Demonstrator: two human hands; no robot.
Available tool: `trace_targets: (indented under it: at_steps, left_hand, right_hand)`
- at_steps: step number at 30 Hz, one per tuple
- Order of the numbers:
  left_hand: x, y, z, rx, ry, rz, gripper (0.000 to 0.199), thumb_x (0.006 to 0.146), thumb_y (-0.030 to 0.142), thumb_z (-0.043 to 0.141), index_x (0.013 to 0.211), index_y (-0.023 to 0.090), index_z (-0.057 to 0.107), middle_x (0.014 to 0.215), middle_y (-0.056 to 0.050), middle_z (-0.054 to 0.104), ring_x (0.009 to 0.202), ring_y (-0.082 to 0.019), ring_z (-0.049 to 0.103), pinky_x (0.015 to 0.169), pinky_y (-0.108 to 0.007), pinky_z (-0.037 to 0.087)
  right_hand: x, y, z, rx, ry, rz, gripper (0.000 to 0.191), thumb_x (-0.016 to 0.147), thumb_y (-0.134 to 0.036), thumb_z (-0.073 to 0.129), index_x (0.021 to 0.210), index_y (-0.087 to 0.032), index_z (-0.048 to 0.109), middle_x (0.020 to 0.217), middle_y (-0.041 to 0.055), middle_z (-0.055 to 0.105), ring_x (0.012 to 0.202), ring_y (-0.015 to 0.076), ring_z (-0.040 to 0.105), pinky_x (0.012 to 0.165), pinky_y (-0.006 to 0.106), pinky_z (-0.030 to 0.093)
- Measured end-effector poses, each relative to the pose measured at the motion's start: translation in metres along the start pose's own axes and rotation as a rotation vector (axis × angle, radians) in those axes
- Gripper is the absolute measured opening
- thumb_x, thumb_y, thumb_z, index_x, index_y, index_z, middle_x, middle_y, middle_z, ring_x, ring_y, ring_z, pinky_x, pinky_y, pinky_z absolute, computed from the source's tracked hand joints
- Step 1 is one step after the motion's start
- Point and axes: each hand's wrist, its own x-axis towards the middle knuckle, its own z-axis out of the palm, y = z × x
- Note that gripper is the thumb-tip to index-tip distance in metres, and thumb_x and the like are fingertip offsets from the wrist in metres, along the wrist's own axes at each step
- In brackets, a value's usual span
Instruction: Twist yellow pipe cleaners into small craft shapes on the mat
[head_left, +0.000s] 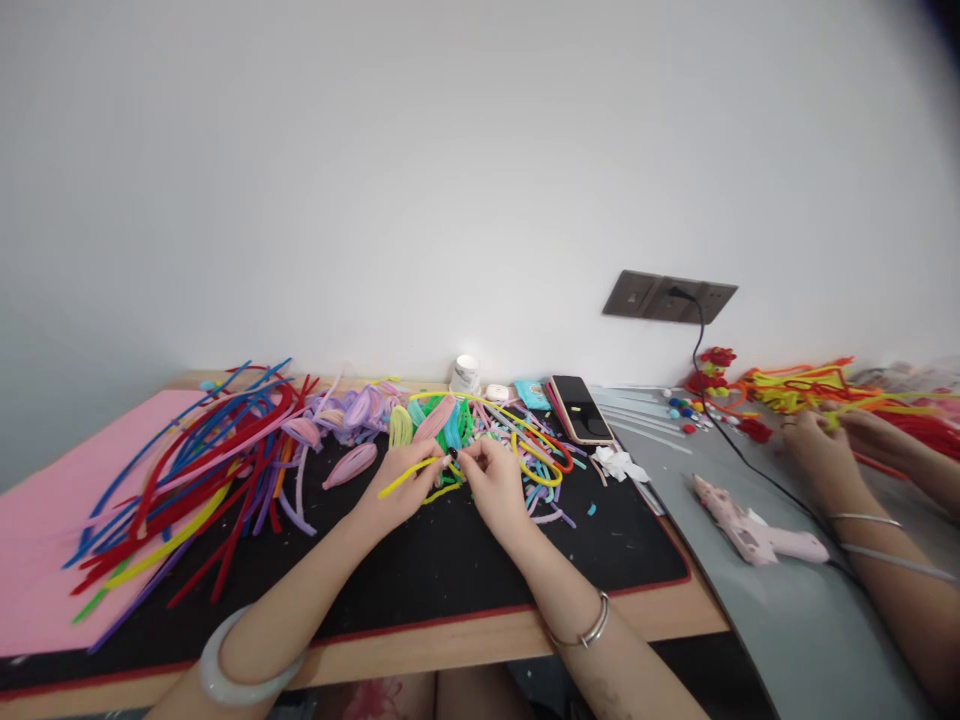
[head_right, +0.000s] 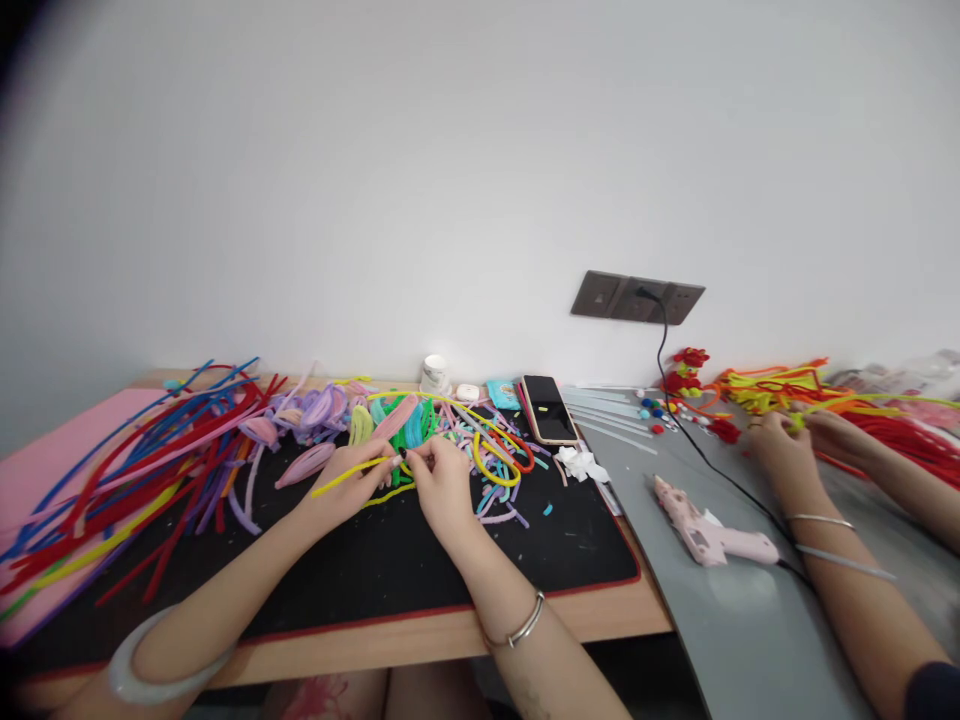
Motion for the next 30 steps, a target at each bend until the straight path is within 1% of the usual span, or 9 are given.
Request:
trace_targets:
  at_steps: [3,6,13,17,20,24,27,30]
  left_hand:
    - [-0.0016,-0.0011,0.0004,-0.048,-0.019,0.016,0.022,0.085,0.031,0.042,0.070,0.018,0.050,0.057,0.002,0.054,0.053,-0.013,0.052,0.055,-0.023,0.039]
    - [-0.0032,-0.0021,0.0004,-0.102,-0.063,0.025,0.020,0.086,0.032,0.039,0.076,0.018,0.049,0.061,0.002,0.054,0.054,-0.013,0.051,0.055,-0.023,0.040]
    - [-0.0026,-0.0009,-0.0027,-0.083,-0.129,0.060,0.023,0.088,0.033,0.035,0.078,0.019,0.049,0.058,0.001,0.053,0.054,-0.014,0.050,0.055,-0.025,0.039]
    - [-0.0018,0.0036,-0.0056,-0.076,-0.151,0.081,0.024,0.089,0.033,0.035,0.078,0.018,0.050,0.064,-0.001,0.054,0.057,-0.015,0.050,0.056,-0.026,0.039]
    - [-0.0004,0.0051,-0.0063,-0.024,-0.138,0.102,0.025,0.088,0.033,0.037,0.073,0.018,0.050,0.066,-0.002,0.055,0.061,-0.017,0.050,0.059,-0.027,0.038]
    - [0.0005,0.0057,-0.0064,0.021,-0.117,0.120,0.024,0.086,0.030,0.038,0.070,0.019,0.050,0.066,-0.003,0.055,0.062,-0.018,0.050,0.059,-0.027,0.037]
    - [-0.0008,0.0046,-0.0056,0.018,-0.067,0.098,0.021,0.084,0.028,0.040,0.068,0.019,0.051,0.063,-0.002,0.055,0.060,-0.017,0.049,0.057,-0.026,0.036]
    - [-0.0029,0.0030,-0.0035,0.009,0.004,0.069,0.016,0.080,0.025,0.044,0.068,0.019,0.053,0.058,0.000,0.053,0.053,-0.014,0.046,0.052,-0.024,0.034]
  right_hand:
    - [0.0011,-0.0015,-0.0030,-0.083,0.024,-0.051,0.021,0.078,-0.023,0.052,0.059,-0.018,0.045,0.056,-0.0024,0.047,0.054,0.0110,0.044,0.053,0.023,0.032]
    - [0.0027,-0.0034,-0.0058,-0.104,0.037,-0.054,0.021,0.078,-0.021,0.052,0.059,-0.018,0.043,0.056,-0.0030,0.045,0.053,0.0107,0.043,0.053,0.022,0.032]
    - [0.0036,-0.0037,-0.0061,-0.099,0.033,-0.046,0.019,0.077,-0.022,0.053,0.061,-0.018,0.045,0.056,-0.0033,0.046,0.052,0.0103,0.043,0.051,0.022,0.032]
    - [0.0033,-0.0020,-0.0053,-0.092,0.028,-0.049,0.018,0.077,-0.022,0.053,0.061,-0.018,0.046,0.058,-0.0025,0.048,0.053,0.0105,0.044,0.052,0.022,0.033]
    - [0.0030,-0.0009,-0.0052,-0.089,0.018,-0.051,0.018,0.077,-0.023,0.053,0.061,-0.018,0.047,0.057,-0.0020,0.049,0.054,0.0110,0.044,0.052,0.022,0.033]
    - [0.0015,0.0000,-0.0044,-0.067,-0.017,-0.049,0.020,0.078,-0.025,0.053,0.061,-0.018,0.047,0.057,-0.0013,0.050,0.055,0.0116,0.045,0.052,0.022,0.033]
    - [-0.0006,-0.0005,-0.0029,-0.056,-0.029,-0.053,0.019,0.078,-0.025,0.054,0.061,-0.018,0.048,0.057,-0.0014,0.049,0.055,0.0117,0.044,0.052,0.023,0.033]
    - [-0.0030,-0.0020,-0.0014,-0.051,-0.028,-0.074,0.018,0.078,-0.024,0.054,0.061,-0.018,0.050,0.060,-0.0009,0.049,0.056,0.0115,0.044,0.053,0.023,0.034]
